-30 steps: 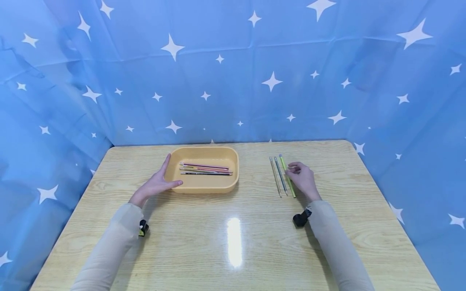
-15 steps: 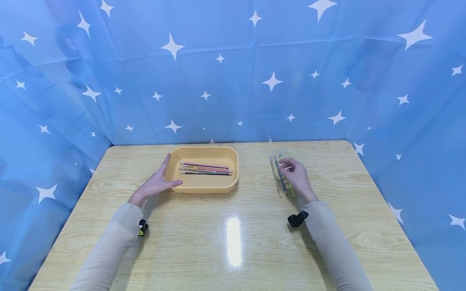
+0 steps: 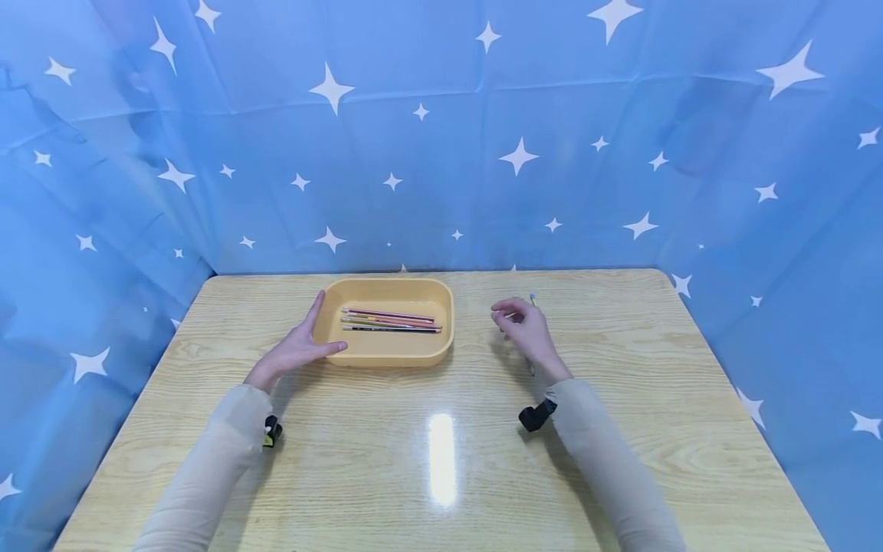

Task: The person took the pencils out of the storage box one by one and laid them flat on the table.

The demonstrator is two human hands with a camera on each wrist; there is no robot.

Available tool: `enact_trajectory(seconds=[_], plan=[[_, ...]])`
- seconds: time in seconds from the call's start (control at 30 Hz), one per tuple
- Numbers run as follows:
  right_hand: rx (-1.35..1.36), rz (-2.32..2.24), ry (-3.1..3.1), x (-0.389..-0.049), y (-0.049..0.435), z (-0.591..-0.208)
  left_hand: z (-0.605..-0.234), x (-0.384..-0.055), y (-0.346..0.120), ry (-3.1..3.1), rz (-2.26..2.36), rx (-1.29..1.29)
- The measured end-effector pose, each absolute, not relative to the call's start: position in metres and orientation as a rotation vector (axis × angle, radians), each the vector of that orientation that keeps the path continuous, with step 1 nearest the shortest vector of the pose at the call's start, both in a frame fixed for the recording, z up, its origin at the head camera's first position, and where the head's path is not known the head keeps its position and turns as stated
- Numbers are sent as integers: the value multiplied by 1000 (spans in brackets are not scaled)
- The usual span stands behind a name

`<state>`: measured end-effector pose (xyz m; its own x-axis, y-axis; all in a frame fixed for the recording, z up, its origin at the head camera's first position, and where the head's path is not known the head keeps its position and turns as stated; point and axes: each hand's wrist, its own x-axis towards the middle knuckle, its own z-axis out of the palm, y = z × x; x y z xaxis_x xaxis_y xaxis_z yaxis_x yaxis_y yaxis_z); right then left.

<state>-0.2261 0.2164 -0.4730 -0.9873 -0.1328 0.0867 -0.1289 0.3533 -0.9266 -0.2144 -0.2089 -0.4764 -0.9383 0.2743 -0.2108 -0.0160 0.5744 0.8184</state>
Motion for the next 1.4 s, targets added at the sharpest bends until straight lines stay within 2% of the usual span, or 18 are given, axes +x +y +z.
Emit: enact_trajectory(seconds=[0.6, 0.83, 1.23, 1.4], plan=[[-411, -1796, 2559, -225, 144, -464, -476, -214, -211, 2492, 1323, 232], [-549, -1788, 2577, -225, 123, -458, -477, -214, -211, 2492, 1322, 228], [-703, -1649, 2553, -229, 90, -454, -466, -209, -206, 2469, 1340, 218], [-823, -1478, 2525, -237, 81, -462, -477, -214, -208, 2480, 1336, 213]])
